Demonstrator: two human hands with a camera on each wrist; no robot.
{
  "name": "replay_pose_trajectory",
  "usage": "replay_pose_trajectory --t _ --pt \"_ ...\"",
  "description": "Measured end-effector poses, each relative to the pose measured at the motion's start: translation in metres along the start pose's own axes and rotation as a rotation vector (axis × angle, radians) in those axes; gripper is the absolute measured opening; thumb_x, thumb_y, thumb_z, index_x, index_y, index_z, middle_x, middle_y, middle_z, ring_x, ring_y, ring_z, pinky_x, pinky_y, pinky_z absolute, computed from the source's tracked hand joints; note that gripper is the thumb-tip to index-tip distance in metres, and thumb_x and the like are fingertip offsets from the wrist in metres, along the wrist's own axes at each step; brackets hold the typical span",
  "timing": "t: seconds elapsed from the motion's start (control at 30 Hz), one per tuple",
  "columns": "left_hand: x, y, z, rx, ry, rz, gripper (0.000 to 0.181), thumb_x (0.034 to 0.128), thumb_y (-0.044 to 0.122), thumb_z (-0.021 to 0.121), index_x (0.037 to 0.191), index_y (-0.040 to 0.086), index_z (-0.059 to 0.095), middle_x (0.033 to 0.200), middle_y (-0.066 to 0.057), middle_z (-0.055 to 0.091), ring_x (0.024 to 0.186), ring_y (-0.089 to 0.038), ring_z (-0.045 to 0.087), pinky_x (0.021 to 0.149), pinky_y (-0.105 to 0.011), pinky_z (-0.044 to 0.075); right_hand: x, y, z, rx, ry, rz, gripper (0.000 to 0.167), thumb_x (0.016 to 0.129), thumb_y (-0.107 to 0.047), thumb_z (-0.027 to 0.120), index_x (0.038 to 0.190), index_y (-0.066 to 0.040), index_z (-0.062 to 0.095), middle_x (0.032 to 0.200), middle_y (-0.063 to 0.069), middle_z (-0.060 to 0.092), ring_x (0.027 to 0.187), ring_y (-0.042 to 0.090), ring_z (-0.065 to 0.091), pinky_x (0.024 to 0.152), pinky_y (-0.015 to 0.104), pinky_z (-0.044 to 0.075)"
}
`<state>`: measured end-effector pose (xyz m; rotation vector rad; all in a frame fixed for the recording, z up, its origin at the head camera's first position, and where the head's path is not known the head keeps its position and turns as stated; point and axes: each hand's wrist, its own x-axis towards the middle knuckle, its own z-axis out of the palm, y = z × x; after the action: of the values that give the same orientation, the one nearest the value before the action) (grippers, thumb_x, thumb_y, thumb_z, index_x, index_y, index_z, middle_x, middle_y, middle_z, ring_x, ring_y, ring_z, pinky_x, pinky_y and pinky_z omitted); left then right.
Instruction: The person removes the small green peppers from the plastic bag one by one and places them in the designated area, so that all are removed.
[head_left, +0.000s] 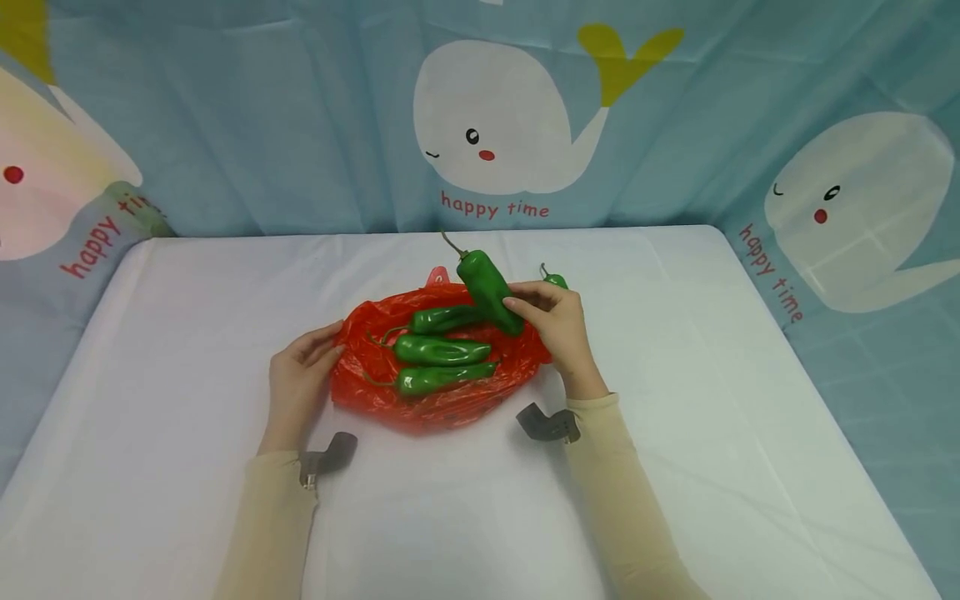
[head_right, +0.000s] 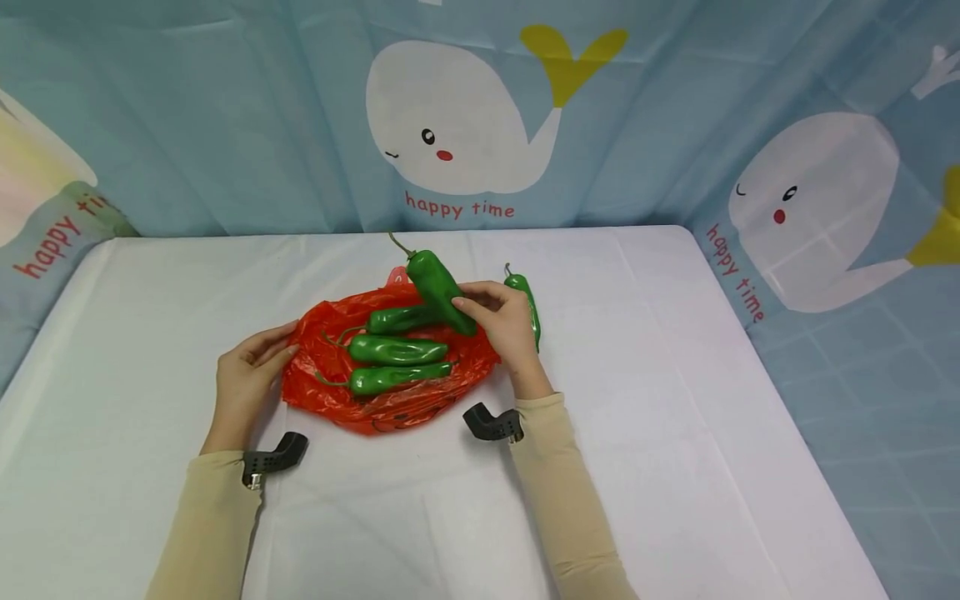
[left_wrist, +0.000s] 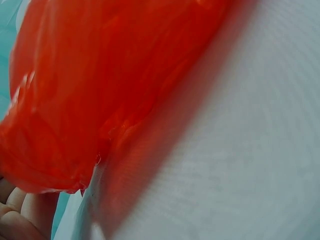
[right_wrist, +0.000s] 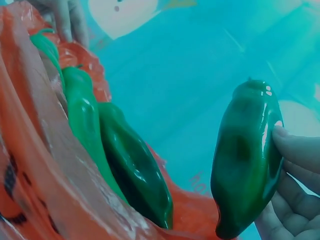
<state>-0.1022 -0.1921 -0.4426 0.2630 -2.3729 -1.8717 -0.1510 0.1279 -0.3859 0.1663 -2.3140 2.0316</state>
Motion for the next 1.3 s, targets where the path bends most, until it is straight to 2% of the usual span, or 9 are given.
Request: replay_pose_trajectory --t 0.23,0.47,0.67,0.97,1.3 --pt "0.000 0.000 0.000 0.000 -0.007 -0.002 0.036 0.0925 0.006 0.059 0.128 0.001 0.057 0.129 -0.015 0.057 0.116 -0.013 0.056 0.088 -0.014 0.046 0.002 0.002 -0.007 0.019 0.049 0.005 0.025 0.084 -0.007 0.071 0.105 0.006 0.069 0.100 0.011 0.067 0.088 0.018 0.062 0.078 0.025 0.055" --pt "-0.002 0.003 -0.001 0.001 -0.002 -0.010 0.036 0.0928 0.007 0.059 0.129 0.002 0.056 0.129 -0.015 0.057 0.116 -0.012 0.056 0.089 -0.013 0.046 0.005 -0.001 -0.012 0.072 0.070 -0.001 0.025 0.084 -0.005 0.070 0.104 0.009 0.067 0.093 0.006 0.069 0.083 0.017 0.062 0.077 0.024 0.055" --pt "-0.002 0.003 -0.001 0.007 -0.007 -0.017 0.037 0.0929 0.008 0.059 0.129 0.003 0.056 0.130 -0.014 0.057 0.116 -0.010 0.056 0.089 -0.012 0.046 0.006 0.002 -0.018 0.043 0.143 0.020 0.025 0.083 -0.006 0.071 0.104 0.008 0.068 0.089 0.000 0.069 0.082 0.016 0.062 0.075 0.024 0.054" --pt "-0.002 0.001 0.000 0.017 -0.015 -0.012 0.037 0.0929 0.008 0.059 0.129 0.005 0.057 0.130 -0.013 0.057 0.118 -0.013 0.055 0.089 -0.012 0.045 0.006 0.004 -0.034 0.010 0.221 0.039 0.026 0.084 -0.010 0.071 0.105 0.007 0.068 0.092 0.001 0.069 0.088 0.018 0.062 0.082 0.029 0.053" --pt "0.000 -0.001 0.000 0.008 -0.003 -0.003 0.036 0.0919 0.005 0.060 0.128 0.001 0.057 0.128 -0.014 0.058 0.113 -0.008 0.057 0.088 -0.012 0.046 0.008 0.009 -0.051 0.018 0.296 0.048 0.027 0.084 -0.009 0.072 0.105 0.008 0.068 0.089 0.000 0.068 0.086 0.016 0.064 0.083 0.029 0.053"
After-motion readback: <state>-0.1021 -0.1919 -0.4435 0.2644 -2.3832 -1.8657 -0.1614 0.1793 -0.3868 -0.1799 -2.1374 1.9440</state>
